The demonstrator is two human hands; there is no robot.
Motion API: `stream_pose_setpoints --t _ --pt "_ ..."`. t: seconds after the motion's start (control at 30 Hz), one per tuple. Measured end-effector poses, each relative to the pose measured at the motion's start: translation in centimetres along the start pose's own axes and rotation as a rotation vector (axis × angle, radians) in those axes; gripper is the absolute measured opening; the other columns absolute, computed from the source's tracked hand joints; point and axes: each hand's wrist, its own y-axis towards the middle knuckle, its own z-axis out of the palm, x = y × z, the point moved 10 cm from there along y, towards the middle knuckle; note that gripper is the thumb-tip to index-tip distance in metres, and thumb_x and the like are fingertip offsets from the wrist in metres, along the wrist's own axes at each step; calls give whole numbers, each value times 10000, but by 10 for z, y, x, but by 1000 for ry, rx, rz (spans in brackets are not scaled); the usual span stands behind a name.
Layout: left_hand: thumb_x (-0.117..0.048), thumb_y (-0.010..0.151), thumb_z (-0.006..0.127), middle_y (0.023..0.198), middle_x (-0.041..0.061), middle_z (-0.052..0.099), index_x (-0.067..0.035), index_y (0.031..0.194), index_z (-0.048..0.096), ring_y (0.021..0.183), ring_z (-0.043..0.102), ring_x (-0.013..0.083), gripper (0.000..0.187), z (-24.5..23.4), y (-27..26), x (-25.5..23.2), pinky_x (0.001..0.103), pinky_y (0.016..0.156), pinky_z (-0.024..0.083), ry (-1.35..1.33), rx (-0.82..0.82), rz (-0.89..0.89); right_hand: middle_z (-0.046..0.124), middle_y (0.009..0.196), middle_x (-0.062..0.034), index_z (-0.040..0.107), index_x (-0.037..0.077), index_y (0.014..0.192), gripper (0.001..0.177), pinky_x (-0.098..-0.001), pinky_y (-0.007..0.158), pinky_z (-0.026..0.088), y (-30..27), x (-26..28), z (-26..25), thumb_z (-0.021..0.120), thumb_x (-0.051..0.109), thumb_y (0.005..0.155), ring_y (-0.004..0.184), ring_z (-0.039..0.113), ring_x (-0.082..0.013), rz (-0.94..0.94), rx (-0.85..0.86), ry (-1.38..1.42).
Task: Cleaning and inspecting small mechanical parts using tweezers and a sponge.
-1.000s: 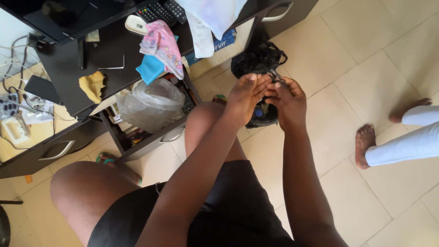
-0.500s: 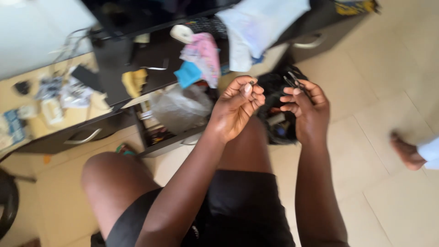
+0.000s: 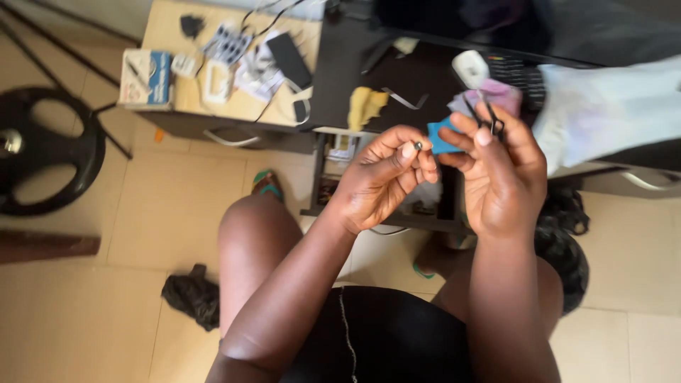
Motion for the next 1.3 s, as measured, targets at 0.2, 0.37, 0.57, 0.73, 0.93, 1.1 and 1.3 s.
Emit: stream_pose_setpoints --t 0.2,0.37,0.57,0.73,0.93,1.1,1.3 --pt "-213 1150 541 1041 101 670 -38 1192 616 982 635 209 195 -42 5 -19 352 954 518 -9 -69 61 681 1261 -258 543 -71 1339 198 -425 1013 641 -14 -10 36 528 -9 1151 1141 733 -289 -139 115 -338" --pt "-180 1135 554 1061 83 665 -57 1215 607 1006 627 182 156 -49 8 -28 336 979 509 68 -88 80 693 1185 -250 559 -80 1259 183 -339 983 603 -13 3 67 540 -90 1077 1066 727 -248 -286 120 -679" --pt "-103 1125 600 1072 88 675 -19 1225 628 997 628 159 134 -64 5 -31 320 965 512 92 -135 74 701 1191 -255 595 -92 1236 269 -291 918 570 -20 3 82 614 -110 968 1030 719 -240 -372 156 -931" --pt "-119 1135 591 1046 92 679 10 1224 653 991 638 156 169 -62 6 -32 320 968 524 79 -102 60 704 1220 -254 615 -80 1247 205 -287 949 589 -29 -2 85 634 -104 1045 1100 744 -263 -434 209 -975" --pt "-154 1147 581 1044 83 674 28 1204 665 966 619 138 208 -58 5 -26 314 977 509 143 -62 43 695 1243 -253 568 -85 1273 210 -329 1016 597 -34 2 81 589 -104 1065 1150 738 -293 -435 188 -901" --pt "-144 1136 586 1008 58 666 8 1204 663 971 603 119 184 -56 6 -23 297 947 503 320 -93 45 706 1249 -235 564 -77 1332 223 -320 1034 601 -39 -2 71 582 -95 1111 1160 740 -272 -421 193 -919" --pt "-125 1135 562 979 36 664 -15 1212 657 968 603 108 165 -50 9 -25 285 931 516 534 -116 111 721 1230 -216 594 -84 1305 221 -310 988 601 -37 2 67 615 -81 1085 1110 750 -250 -405 139 -1036"
